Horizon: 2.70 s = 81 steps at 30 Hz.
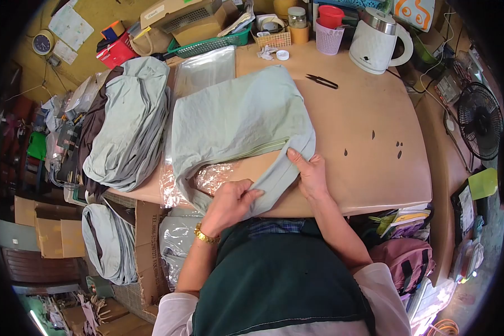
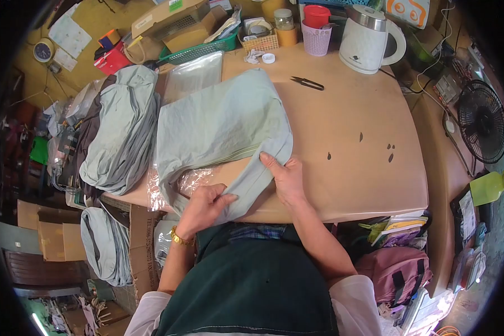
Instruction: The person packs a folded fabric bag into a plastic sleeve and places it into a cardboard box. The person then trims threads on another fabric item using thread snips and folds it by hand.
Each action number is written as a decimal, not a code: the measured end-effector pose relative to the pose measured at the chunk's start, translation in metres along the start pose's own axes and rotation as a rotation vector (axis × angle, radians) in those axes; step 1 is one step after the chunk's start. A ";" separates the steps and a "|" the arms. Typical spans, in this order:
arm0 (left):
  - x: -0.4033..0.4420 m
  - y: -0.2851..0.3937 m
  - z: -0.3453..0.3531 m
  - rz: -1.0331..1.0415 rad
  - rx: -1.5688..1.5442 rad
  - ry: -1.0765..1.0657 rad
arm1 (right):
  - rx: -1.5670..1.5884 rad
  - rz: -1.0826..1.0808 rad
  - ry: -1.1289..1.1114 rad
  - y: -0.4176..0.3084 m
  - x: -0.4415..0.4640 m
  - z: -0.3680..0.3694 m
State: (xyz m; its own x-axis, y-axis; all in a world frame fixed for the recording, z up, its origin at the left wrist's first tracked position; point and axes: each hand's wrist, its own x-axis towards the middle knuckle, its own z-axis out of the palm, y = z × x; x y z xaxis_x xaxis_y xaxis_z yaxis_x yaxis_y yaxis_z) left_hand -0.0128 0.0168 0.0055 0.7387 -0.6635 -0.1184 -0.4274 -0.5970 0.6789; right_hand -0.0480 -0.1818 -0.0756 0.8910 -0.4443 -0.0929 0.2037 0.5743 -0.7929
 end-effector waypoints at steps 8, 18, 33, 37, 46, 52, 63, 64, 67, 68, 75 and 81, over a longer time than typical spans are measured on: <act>-0.017 -0.012 -0.006 0.124 -0.069 -0.025 | 0.057 -0.116 0.157 -0.003 0.003 0.008; -0.004 0.013 0.020 0.104 -0.010 0.317 | -0.253 0.113 -0.196 0.000 -0.010 -0.017; 0.017 0.010 0.029 0.144 0.169 0.393 | -0.252 0.143 -0.369 -0.003 -0.044 0.003; 0.022 0.006 0.021 0.183 0.232 0.401 | -0.703 0.486 -0.574 -0.057 -0.041 0.006; -0.019 0.032 0.006 0.546 0.144 0.597 | -1.371 -0.844 -0.574 -0.064 -0.023 0.039; -0.052 -0.021 0.042 0.076 -0.836 -0.169 | -1.214 -0.844 -0.434 -0.079 -0.008 0.054; 0.010 -0.047 0.029 -0.253 -1.857 0.584 | -1.305 -0.679 -0.224 -0.093 -0.043 0.007; 0.010 -0.044 0.026 -0.252 -1.864 0.590 | -1.309 -0.679 -0.232 -0.094 -0.047 0.004; 0.009 -0.045 0.024 -0.222 -1.918 0.535 | -1.472 -0.671 -0.251 -0.105 -0.062 -0.006; 0.008 -0.055 0.028 -0.298 -1.886 0.577 | -1.486 -0.528 -0.443 -0.111 -0.069 -0.009; -0.018 -0.072 0.028 -0.515 -2.022 0.427 | -1.544 -0.510 -0.699 -0.129 -0.044 -0.012; -0.085 -0.100 -0.030 -0.522 -0.881 0.222 | -1.586 -0.208 -0.714 -0.160 -0.034 -0.040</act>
State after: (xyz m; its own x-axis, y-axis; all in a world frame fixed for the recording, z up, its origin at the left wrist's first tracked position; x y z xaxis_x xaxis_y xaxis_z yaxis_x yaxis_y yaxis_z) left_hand -0.0170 0.1464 -0.0306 0.8392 -0.2674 -0.4735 0.4371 -0.1865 0.8799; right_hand -0.1272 -0.2862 0.0308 0.9806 0.1960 -0.0074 0.1574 -0.8090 -0.5663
